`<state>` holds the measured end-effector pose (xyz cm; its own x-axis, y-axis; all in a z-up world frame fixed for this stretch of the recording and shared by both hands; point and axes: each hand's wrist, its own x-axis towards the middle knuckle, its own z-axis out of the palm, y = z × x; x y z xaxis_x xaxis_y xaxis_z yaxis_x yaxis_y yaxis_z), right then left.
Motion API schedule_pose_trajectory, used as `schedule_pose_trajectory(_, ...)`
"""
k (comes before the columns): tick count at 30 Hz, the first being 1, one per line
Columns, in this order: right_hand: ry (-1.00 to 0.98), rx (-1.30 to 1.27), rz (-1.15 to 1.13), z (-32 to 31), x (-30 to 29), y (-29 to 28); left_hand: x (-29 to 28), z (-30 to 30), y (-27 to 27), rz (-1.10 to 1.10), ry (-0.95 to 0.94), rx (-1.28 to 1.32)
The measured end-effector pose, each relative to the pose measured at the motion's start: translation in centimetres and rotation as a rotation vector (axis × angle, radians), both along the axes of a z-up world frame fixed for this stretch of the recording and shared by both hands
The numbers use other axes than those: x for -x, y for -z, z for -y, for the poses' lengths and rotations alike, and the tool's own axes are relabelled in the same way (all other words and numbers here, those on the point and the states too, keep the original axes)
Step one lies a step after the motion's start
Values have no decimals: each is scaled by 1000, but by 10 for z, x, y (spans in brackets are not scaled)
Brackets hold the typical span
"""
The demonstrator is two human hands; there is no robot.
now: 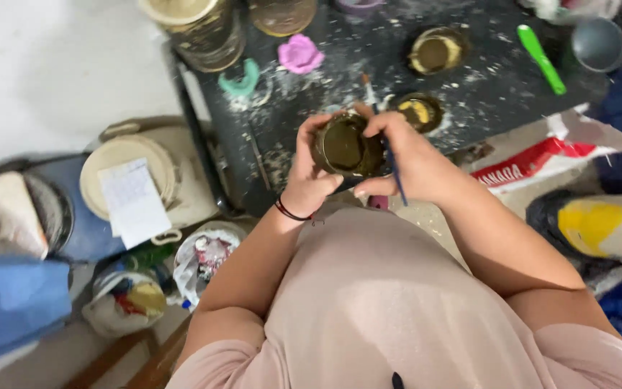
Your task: The person paints the inside of a small ceramic bowl with a brush, repeatedly dipping it into a container of gold paint. Later, they use a green spatula to scoop a white powder from a larger container into a smaller one.
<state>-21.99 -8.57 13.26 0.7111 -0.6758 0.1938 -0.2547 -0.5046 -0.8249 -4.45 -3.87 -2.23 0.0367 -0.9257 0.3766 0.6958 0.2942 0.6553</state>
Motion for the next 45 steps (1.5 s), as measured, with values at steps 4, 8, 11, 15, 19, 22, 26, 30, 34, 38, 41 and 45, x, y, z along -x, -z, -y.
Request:
schedule_pose_trajectory(4,19,33,-16,16,41,18,33,10,-3,72,65,53)
schedule_pose_trajectory(8,42,76,-172,48,105,74,58,16,-13,410,68,-67)
schedule_pose_trajectory(11,83,172,-233,91,161,105,72,20,-22,543,113,-192)
schedule_pose_trajectory(15,154,262,-275,152,241,160,89,26,-17,667,177,-306)
schedule_pose_trajectory(19,123,111,-341,183,268,173,102,35,-21,737,189,-417)
schedule_pose_trajectory(22,52,78,-311,201,271,174,108,41,-16,693,155,-507)
schedule_pose_trajectory(26,-65,137,-319,214,258,145,107,41,-35,761,116,-521)
schedule_pose_trajectory(30,-224,230,-317,241,214,116,107,37,-50,819,86,-660)
schedule_pose_trajectory(34,-334,319,-428,276,158,134,105,25,-34,719,19,-581)
schedule_pose_trajectory(38,-392,306,-591,289,127,143,97,14,-39,707,-8,-621)
schedule_pose_trajectory(41,-354,297,-665,287,123,141,87,6,-40,699,-10,-662)
schedule_pose_trajectory(45,-302,383,-431,248,106,110,69,-3,-18,582,29,-385)
